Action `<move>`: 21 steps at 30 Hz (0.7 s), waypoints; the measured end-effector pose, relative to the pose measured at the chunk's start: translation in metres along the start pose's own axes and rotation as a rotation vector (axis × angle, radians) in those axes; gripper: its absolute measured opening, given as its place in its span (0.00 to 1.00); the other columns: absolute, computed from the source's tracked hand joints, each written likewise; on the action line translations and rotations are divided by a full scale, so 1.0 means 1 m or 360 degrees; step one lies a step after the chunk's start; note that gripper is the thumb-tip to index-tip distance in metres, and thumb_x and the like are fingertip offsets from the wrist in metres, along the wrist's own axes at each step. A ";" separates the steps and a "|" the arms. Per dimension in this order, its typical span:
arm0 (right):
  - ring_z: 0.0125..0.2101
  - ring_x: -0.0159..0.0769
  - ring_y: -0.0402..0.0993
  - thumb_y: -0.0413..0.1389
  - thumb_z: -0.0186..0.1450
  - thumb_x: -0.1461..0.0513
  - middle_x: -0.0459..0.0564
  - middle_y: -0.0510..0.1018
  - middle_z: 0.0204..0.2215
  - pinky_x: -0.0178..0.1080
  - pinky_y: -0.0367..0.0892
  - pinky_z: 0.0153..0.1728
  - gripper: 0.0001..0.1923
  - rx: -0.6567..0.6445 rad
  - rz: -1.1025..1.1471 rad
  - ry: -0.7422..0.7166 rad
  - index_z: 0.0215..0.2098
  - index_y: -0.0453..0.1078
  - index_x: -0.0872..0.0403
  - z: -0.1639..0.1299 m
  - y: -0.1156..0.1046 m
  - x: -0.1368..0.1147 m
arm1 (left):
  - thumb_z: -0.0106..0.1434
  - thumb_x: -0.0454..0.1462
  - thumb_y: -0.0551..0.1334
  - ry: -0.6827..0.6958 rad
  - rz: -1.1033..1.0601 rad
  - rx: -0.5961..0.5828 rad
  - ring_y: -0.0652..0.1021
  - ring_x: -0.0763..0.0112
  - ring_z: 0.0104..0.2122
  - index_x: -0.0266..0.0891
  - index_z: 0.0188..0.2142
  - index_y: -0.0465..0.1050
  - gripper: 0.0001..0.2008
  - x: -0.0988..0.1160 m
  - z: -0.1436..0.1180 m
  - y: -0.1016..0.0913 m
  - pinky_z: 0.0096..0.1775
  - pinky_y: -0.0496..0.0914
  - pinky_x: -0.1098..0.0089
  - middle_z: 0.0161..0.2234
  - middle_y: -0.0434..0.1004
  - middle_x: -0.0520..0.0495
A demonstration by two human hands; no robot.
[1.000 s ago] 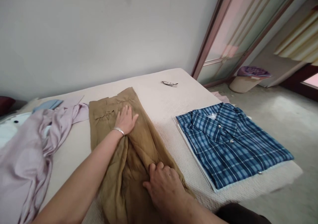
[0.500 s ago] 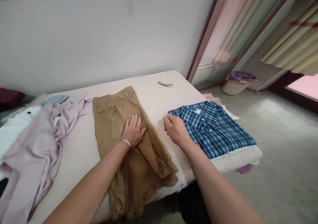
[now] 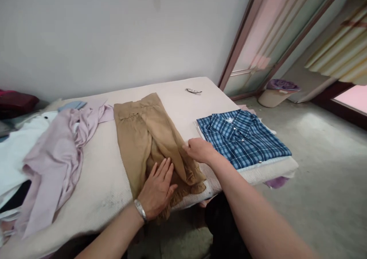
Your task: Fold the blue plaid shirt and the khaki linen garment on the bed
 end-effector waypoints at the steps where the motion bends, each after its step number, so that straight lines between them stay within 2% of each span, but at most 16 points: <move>1: 0.49 0.51 0.76 0.47 0.71 0.51 0.67 0.78 0.48 0.44 0.68 0.46 0.25 0.0009 -0.0068 0.0046 0.50 0.76 0.61 0.001 0.000 0.003 | 0.73 0.44 0.50 0.0029 -0.0035 0.0001 0.52 0.54 0.70 0.35 0.70 0.52 0.30 0.003 0.001 0.000 0.67 0.54 0.45 0.70 0.50 0.36; 3: 0.50 0.51 0.75 0.49 0.71 0.51 0.66 0.78 0.49 0.45 0.68 0.46 0.25 -0.0053 -0.0189 0.0075 0.52 0.76 0.60 0.004 0.004 0.004 | 0.73 0.43 0.49 0.0010 -0.0146 0.0042 0.55 0.56 0.69 0.38 0.69 0.55 0.28 -0.005 0.007 -0.009 0.67 0.54 0.46 0.70 0.53 0.38; 4: 0.50 0.51 0.75 0.50 0.70 0.52 0.65 0.78 0.49 0.44 0.68 0.46 0.23 -0.0121 -0.0232 0.0060 0.51 0.76 0.60 0.005 0.009 0.003 | 0.73 0.42 0.48 -0.0054 -0.0220 0.0096 0.57 0.57 0.69 0.40 0.68 0.57 0.26 -0.017 0.010 -0.019 0.67 0.54 0.48 0.69 0.55 0.40; 6: 0.49 0.50 0.76 0.53 0.68 0.56 0.64 0.79 0.49 0.43 0.68 0.44 0.20 -0.0248 -0.0289 0.0015 0.50 0.76 0.59 0.006 0.020 0.000 | 0.74 0.42 0.45 -0.0294 -0.0369 0.0258 0.63 0.62 0.66 0.41 0.66 0.61 0.24 -0.055 0.013 -0.045 0.66 0.59 0.56 0.67 0.62 0.42; 8: 0.48 0.51 0.77 0.52 0.67 0.61 0.65 0.79 0.48 0.43 0.68 0.42 0.17 -0.0293 -0.0331 -0.0011 0.49 0.77 0.60 0.007 0.026 -0.003 | 0.74 0.42 0.45 -0.0593 -0.0456 0.0405 0.72 0.63 0.59 0.42 0.62 0.65 0.22 -0.097 0.008 -0.068 0.60 0.67 0.62 0.60 0.72 0.42; 10: 0.47 0.52 0.77 0.50 0.68 0.63 0.66 0.79 0.47 0.44 0.68 0.41 0.17 -0.0230 -0.0392 0.0013 0.48 0.77 0.61 0.008 0.026 -0.002 | 0.73 0.41 0.47 -0.0847 -0.0428 0.0467 0.79 0.62 0.49 0.42 0.55 0.70 0.19 -0.130 -0.002 -0.085 0.52 0.71 0.64 0.49 0.80 0.42; 12: 0.46 0.53 0.77 0.48 0.70 0.60 0.67 0.79 0.45 0.45 0.67 0.40 0.18 -0.0065 -0.0468 0.0054 0.48 0.76 0.61 0.008 0.019 -0.004 | 0.72 0.41 0.49 -0.1038 -0.0293 0.0405 0.80 0.62 0.41 0.41 0.47 0.73 0.16 -0.149 -0.012 -0.091 0.45 0.71 0.65 0.39 0.82 0.44; 15: 0.41 0.53 0.78 0.46 0.73 0.54 0.64 0.80 0.39 0.44 0.66 0.37 0.21 0.0172 -0.0490 0.0045 0.47 0.75 0.58 0.002 0.010 -0.019 | 0.70 0.42 0.52 -0.1178 -0.0073 0.0162 0.80 0.60 0.36 0.42 0.37 0.74 0.14 -0.157 -0.018 -0.088 0.40 0.69 0.65 0.32 0.80 0.44; 17: 0.38 0.50 0.79 0.44 0.73 0.53 0.61 0.80 0.36 0.42 0.64 0.34 0.21 0.0217 -0.0431 -0.0068 0.45 0.75 0.56 -0.004 0.013 -0.040 | 0.69 0.42 0.52 -0.1169 -0.0023 0.0022 0.80 0.60 0.36 0.42 0.34 0.74 0.14 -0.153 -0.018 -0.083 0.37 0.68 0.65 0.32 0.80 0.44; 19: 0.36 0.47 0.78 0.43 0.74 0.52 0.58 0.80 0.34 0.39 0.62 0.33 0.21 0.0207 -0.0372 -0.0196 0.43 0.75 0.54 -0.010 0.024 -0.062 | 0.68 0.41 0.52 -0.1111 -0.0062 -0.0088 0.80 0.61 0.35 0.41 0.31 0.74 0.14 -0.142 -0.017 -0.077 0.34 0.66 0.65 0.33 0.81 0.45; 21: 0.34 0.45 0.78 0.44 0.74 0.53 0.57 0.80 0.33 0.38 0.60 0.31 0.19 0.0183 -0.0347 -0.0266 0.41 0.74 0.52 -0.014 0.037 -0.077 | 0.66 0.42 0.54 -0.1015 -0.0155 -0.0244 0.80 0.61 0.34 0.41 0.29 0.74 0.15 -0.122 -0.019 -0.066 0.32 0.66 0.66 0.32 0.81 0.44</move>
Point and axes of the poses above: each hand's wrist, its own z-axis towards the middle knuckle, its own y-axis out of the palm, x = y × z, the point moved 9 cm from there along z, towards the middle knuckle
